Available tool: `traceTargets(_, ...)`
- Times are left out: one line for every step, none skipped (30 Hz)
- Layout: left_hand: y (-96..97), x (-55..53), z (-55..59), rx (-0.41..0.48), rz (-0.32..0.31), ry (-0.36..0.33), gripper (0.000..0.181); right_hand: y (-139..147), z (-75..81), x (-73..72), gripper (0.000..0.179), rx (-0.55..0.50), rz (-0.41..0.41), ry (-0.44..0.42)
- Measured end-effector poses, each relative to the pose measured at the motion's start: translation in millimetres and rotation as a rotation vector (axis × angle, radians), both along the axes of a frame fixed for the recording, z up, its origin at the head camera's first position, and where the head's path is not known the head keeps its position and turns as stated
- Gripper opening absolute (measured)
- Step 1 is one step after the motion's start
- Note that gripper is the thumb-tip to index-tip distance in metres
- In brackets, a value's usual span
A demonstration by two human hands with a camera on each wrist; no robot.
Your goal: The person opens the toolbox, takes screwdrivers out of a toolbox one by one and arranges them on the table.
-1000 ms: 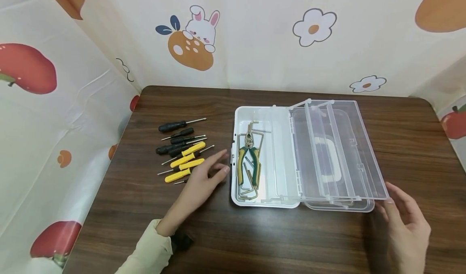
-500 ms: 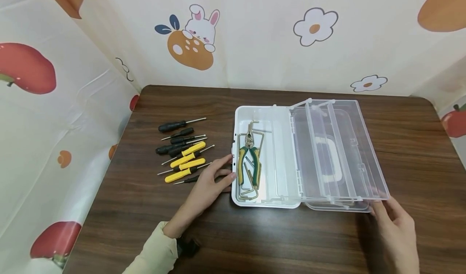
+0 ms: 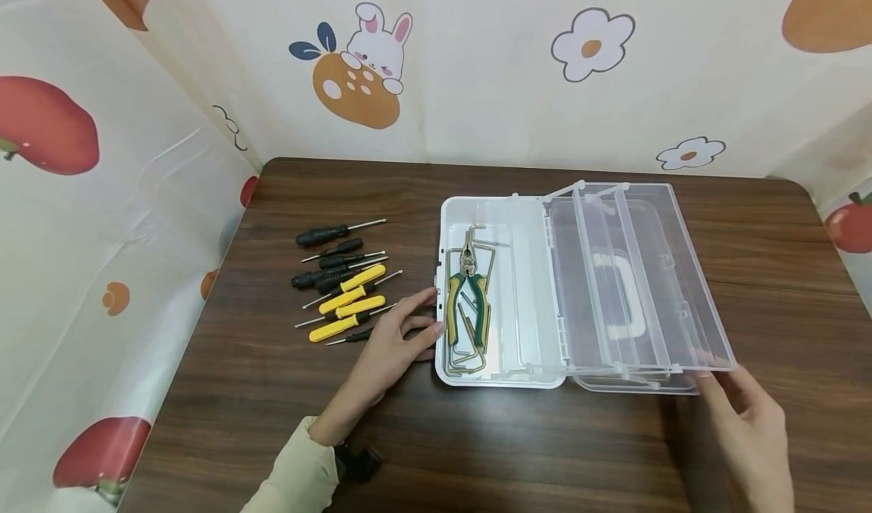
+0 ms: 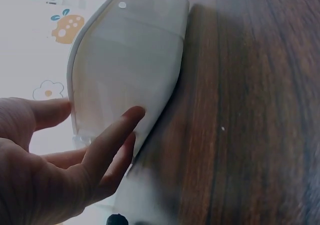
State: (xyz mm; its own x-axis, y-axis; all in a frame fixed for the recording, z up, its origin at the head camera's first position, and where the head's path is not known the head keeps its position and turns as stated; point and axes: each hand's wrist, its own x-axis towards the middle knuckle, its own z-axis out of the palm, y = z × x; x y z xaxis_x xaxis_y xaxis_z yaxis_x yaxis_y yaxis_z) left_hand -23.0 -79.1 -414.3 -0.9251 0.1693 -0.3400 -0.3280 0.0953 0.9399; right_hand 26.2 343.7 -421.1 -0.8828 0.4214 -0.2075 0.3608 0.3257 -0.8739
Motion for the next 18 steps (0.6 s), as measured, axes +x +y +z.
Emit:
traceTargets(-0.4, 0.0, -0.8, 0.003, -0.002, 0.001, 0.061, 0, 1.2, 0.6, 0.028, -0.007, -0.007, 0.004)
traceTargets(-0.8, 0.0, -1.5, 0.007, -0.002, 0.001, 0.061, 0, 2.6, 0.9, 0.027, -0.022, -0.02, 0.017)
traceTargets(-1.1, -0.1, -2.2, 0.011, -0.004, 0.004, 0.062, -1, 4.0, 1.0, 0.025, -0.056, -0.048, 0.04)
traceTargets(-1.4, -0.2, -2.5, 0.016, -0.005, 0.007, 0.062, -2, 6.0, 0.3, 0.025, -0.116, -0.074, 0.073)
traceTargets(-1.7, -0.3, -2.8, 0.021, -0.005, 0.009, 0.062, -3, 8.1, -0.5, 0.025, -0.184, -0.106, 0.119)
traceTargets(-1.9, -0.3, -3.0, 0.025, -0.004, 0.013, 0.062, -4, 10.6, -1.1, 0.025, -0.251, -0.125, 0.174)
traceTargets(-2.0, -0.3, -3.3, 0.028, -0.003, 0.018, 0.062, -6, 13.8, -1.8, 0.026, -0.302, -0.138, 0.224)
traceTargets(-2.2, -0.2, -3.6, 0.03, -0.001, 0.022, 0.062, -7, 17.2, -2.1, 0.027, -0.347, -0.145, 0.274)
traceTargets(-2.3, -0.1, -3.9, 0.032, -0.001, 0.027, 0.062, -9, 20.4, -2.0, 0.029, -0.404, -0.134, 0.333)
traceTargets(-2.3, 0.0, -4.2, 0.033, 0.0, 0.03, 0.062, -10, 23.7, -1.4, 0.031, -0.456, -0.11, 0.386)
traceTargets(-2.4, 0.1, -4.4, 0.035, 0.001, 0.032, 0.061, -11, 27.1, -0.8, 0.031, -0.481, -0.083, 0.437)
traceTargets(-2.4, 0.2, -4.7, 0.037, 0.002, 0.033, 0.061, -13, 29.8, -0.2, 0.032, -0.517, -0.05, 0.497)
traceTargets(-2.4, 0.3, -5.0, 0.04, 0.002, 0.033, 0.061, -14, 31.5, -0.2, 0.032, -0.567, -0.014, 0.567)
traceTargets(-2.4, 0.3, -5.3, 0.044, 0.002, 0.032, 0.061, -15, 32.6, -0.2, 0.031, -0.623, 0.024, 0.639)
traceTargets(-2.3, 0.3, -5.7, 0.048, 0.002, 0.031, 0.061, -16, 33.5, -0.5, 0.031, -0.666, 0.069, 0.707)
traceTargets(-2.3, 0.2, -6.3, 0.053, 0.001, 0.031, 0.061, -17, 34.5, -1.4, 0.03, -0.699, 0.099, 0.765)
traceTargets(-2.3, 0.2, -6.7, 0.056, 0.002, 0.03, 0.061, -18, 35.3, -2.4, 0.03, -0.742, 0.129, 0.82)
traceTargets(-2.4, 0.1, -7.3, 0.059, 0.001, 0.029, 0.061, -19, 35.9, -3.7, 0.03, -0.791, 0.161, 0.872)
